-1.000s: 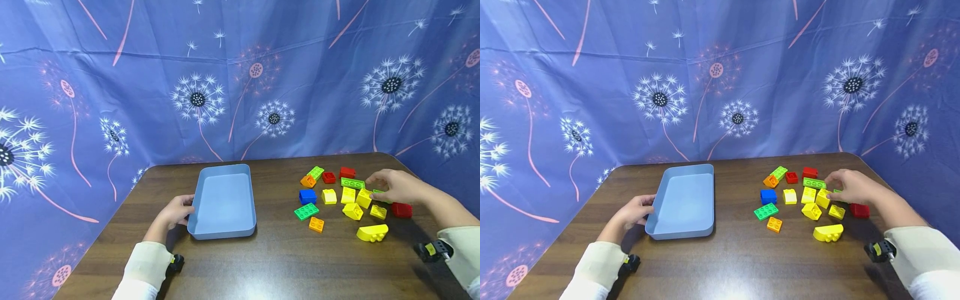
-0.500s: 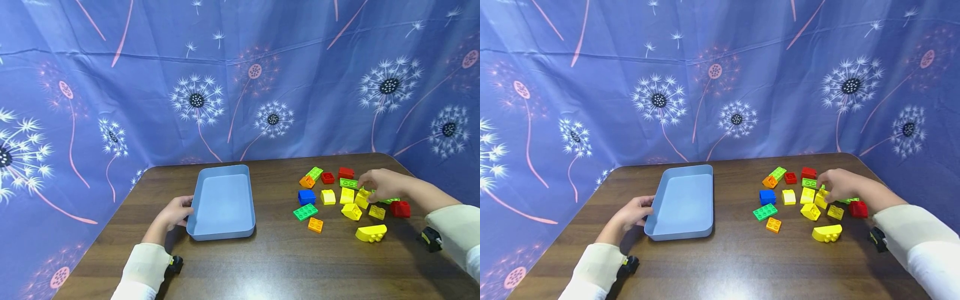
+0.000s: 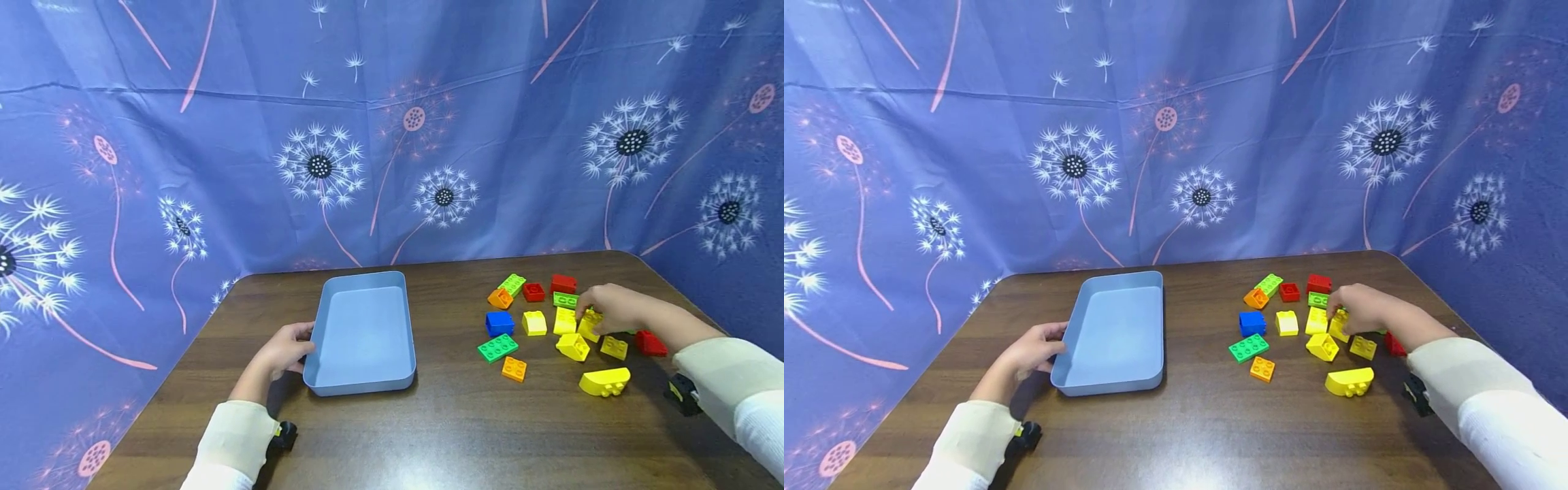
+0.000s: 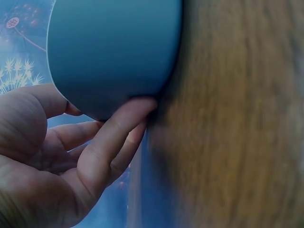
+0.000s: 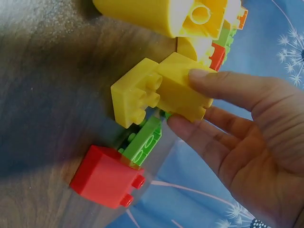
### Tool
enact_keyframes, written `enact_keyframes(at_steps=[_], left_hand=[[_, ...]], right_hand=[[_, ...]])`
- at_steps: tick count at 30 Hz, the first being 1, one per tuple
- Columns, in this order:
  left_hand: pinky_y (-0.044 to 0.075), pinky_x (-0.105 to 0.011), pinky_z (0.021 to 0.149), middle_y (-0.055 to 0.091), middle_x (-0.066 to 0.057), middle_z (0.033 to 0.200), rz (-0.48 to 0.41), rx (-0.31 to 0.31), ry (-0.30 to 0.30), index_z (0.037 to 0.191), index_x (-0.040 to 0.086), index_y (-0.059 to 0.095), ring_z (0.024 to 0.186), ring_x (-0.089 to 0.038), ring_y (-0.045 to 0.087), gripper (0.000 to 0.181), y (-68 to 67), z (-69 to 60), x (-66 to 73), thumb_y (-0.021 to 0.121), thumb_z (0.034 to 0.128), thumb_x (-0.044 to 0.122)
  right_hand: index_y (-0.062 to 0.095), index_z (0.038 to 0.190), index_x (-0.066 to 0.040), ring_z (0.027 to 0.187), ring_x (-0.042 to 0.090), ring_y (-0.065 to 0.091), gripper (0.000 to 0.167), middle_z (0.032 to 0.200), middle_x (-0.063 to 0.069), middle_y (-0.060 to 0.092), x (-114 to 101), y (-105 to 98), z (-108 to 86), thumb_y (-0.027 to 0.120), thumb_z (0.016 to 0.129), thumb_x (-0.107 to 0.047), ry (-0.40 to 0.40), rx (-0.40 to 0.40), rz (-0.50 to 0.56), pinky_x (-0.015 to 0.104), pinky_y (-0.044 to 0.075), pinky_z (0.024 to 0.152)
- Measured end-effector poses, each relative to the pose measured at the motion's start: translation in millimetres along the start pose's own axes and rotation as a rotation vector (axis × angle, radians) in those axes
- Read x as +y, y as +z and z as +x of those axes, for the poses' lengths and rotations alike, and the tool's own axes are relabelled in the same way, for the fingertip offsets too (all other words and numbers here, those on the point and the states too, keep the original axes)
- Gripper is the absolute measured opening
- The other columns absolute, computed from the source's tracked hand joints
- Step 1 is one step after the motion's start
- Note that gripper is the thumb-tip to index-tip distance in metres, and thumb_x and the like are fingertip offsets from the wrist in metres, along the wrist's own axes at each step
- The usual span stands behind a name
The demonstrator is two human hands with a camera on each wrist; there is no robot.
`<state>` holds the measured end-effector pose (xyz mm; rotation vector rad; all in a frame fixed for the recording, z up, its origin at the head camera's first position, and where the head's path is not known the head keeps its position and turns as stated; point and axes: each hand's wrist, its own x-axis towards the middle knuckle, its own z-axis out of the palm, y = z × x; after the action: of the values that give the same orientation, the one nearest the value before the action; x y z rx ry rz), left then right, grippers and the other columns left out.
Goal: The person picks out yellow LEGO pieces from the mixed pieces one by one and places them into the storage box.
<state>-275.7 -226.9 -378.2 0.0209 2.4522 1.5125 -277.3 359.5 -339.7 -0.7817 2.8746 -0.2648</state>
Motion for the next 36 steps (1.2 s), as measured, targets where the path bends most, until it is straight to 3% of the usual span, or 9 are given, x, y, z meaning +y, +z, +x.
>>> enact_keyframes(at_steps=[12, 18, 26, 36], left_hand=[[0.058, -0.051, 0.071, 0.054, -0.029, 0.122, -0.010, -0.016, 0.039, 0.145, -0.010, 0.034, 0.105, -0.037, 0.060, 0.063, -3.9, 0.8, 3.9, 0.052, 0.0847, -0.005], [0.058, -0.050, 0.072, 0.052, -0.028, 0.126, -0.004, -0.016, 0.033, 0.146, -0.008, 0.034, 0.110, -0.040, 0.058, 0.062, -5.4, -0.9, 1.5, 0.052, 0.0872, -0.004], [0.058, -0.051, 0.071, 0.055, -0.027, 0.122, -0.029, -0.027, 0.036, 0.144, -0.010, 0.037, 0.105, -0.038, 0.061, 0.062, -1.6, -0.9, -6.9, 0.053, 0.0849, -0.005], [0.058, -0.051, 0.069, 0.056, -0.027, 0.120, -0.043, -0.004, 0.044, 0.143, -0.009, 0.038, 0.102, -0.036, 0.062, 0.061, -1.2, -0.3, -7.6, 0.053, 0.0841, -0.005]], right_hand=[[0.071, 0.089, -0.009, 0.075, 0.016, 0.056, 0.027, 0.088, -0.003, 0.065, -6, -13, 0.7, 0.079, 0.069, 0.006, 0.007, 0.016, -0.018, 0.036, 0.052, 0.063], [0.072, 0.091, -0.007, 0.075, 0.016, 0.059, 0.027, 0.089, -0.002, 0.066, -16, -18, -0.2, 0.079, 0.069, 0.007, -0.013, 0.056, -0.015, 0.035, 0.054, 0.064], [0.072, 0.092, -0.006, 0.076, 0.014, 0.060, 0.027, 0.090, -0.002, 0.067, -28, -21, -2.0, 0.079, 0.069, 0.006, -0.026, 0.046, 0.009, 0.033, 0.054, 0.063], [0.073, 0.094, -0.012, 0.081, 0.019, 0.061, 0.028, 0.099, 0.002, 0.069, -56, -39, 14.5, 0.080, 0.072, 0.002, -0.046, 0.059, 0.014, 0.038, 0.054, 0.067]])
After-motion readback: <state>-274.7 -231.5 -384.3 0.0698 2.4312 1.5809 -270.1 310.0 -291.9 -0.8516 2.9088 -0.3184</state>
